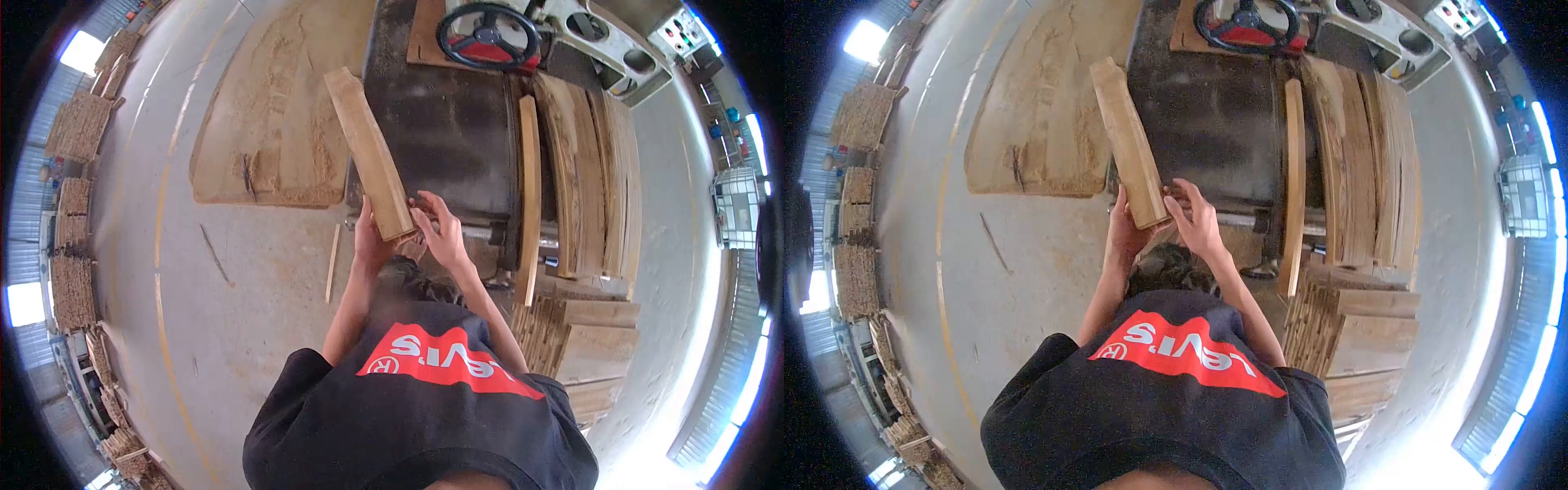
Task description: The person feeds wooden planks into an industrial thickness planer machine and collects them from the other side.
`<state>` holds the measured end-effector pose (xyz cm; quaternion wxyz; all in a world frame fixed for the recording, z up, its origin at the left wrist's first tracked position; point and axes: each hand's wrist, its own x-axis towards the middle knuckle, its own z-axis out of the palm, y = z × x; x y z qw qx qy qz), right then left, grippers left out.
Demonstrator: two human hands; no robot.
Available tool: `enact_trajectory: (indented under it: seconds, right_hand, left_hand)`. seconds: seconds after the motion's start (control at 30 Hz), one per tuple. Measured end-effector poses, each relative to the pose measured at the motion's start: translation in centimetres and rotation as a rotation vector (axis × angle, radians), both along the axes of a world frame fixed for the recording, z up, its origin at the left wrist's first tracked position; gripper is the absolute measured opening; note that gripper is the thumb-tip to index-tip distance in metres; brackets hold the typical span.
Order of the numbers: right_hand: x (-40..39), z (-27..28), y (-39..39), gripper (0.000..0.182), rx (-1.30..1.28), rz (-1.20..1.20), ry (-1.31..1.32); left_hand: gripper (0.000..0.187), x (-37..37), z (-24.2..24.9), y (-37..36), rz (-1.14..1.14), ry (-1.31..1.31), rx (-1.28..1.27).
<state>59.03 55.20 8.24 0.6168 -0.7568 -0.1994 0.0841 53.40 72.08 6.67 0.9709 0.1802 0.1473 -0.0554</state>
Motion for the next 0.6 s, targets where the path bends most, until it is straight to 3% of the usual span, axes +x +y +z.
enact_trajectory:
  seconds: [0.1,0.2,0.3,0.5,0.6]
  right_hand:
    - [-2.0,-0.9,-0.7,0.039,-0.007,-0.012,0.282]
    - [-3.4,-1.8,-0.8,0.038,0.188,0.021,0.538]
    - [-4.5,-3.3,-0.8,0.036,0.219,0.023,0.601]
    - [-6.4,-1.0,-2.7,0.041,0.048,-0.103,0.613]
    - [-7.2,-4.9,-3.8,0.041,0.154,-0.189,0.513]
  left_hand:
    - [0.076,-3.4,-0.8,-0.8,-0.052,0.021,-0.011]
    - [0.075,-5.7,-0.7,-1.7,-0.082,0.03,-0.025]
    - [0.074,-7.1,0.0,-2.1,-0.133,0.075,0.088]
    - [0.072,-8.6,-1.2,-3.0,-0.274,0.182,0.248]
    - [0.071,-8.3,-1.3,-3.8,-0.318,0.244,0.25]
